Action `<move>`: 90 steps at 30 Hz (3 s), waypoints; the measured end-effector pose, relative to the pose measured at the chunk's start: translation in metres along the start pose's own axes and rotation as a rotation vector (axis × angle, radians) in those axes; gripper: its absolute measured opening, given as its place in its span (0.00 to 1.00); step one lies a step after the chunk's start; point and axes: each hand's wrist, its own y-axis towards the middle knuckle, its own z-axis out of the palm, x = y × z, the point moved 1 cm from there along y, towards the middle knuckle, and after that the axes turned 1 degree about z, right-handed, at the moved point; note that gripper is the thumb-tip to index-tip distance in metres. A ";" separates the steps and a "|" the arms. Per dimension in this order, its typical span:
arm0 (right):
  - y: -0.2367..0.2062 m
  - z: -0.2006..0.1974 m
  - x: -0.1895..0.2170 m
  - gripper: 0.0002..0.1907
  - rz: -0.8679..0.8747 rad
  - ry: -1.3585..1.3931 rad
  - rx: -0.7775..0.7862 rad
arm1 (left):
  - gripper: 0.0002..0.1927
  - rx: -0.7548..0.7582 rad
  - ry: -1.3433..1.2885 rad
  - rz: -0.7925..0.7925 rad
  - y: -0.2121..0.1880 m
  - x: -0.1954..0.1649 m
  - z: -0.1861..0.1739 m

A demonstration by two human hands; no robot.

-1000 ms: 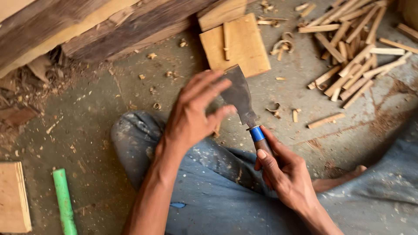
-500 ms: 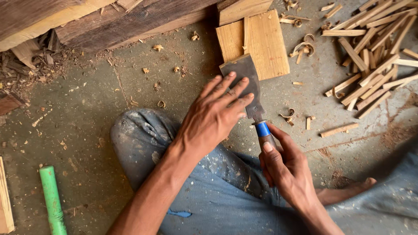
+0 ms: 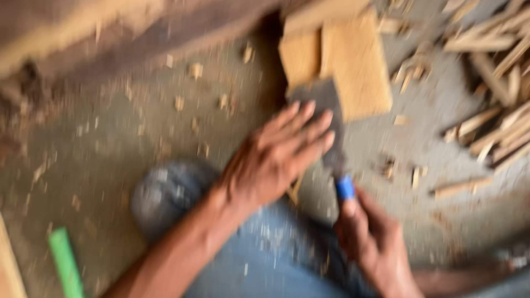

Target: The person sits on the floor and uses a chisel to scrape and shape small wood pieces, handling them individually while working over a pile of wood shavings.

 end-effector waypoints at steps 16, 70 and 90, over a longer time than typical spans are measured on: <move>-0.022 -0.022 0.012 0.25 -0.167 -0.108 0.073 | 0.33 -0.017 0.068 -0.313 0.001 -0.113 -0.002; -0.021 -0.094 -0.037 0.24 -0.138 0.081 -0.002 | 0.14 -0.389 0.181 -0.490 0.086 0.033 0.004; -0.024 -0.082 -0.036 0.29 -0.198 -0.074 -0.031 | 0.11 -0.243 -0.510 -1.184 0.110 0.023 -0.002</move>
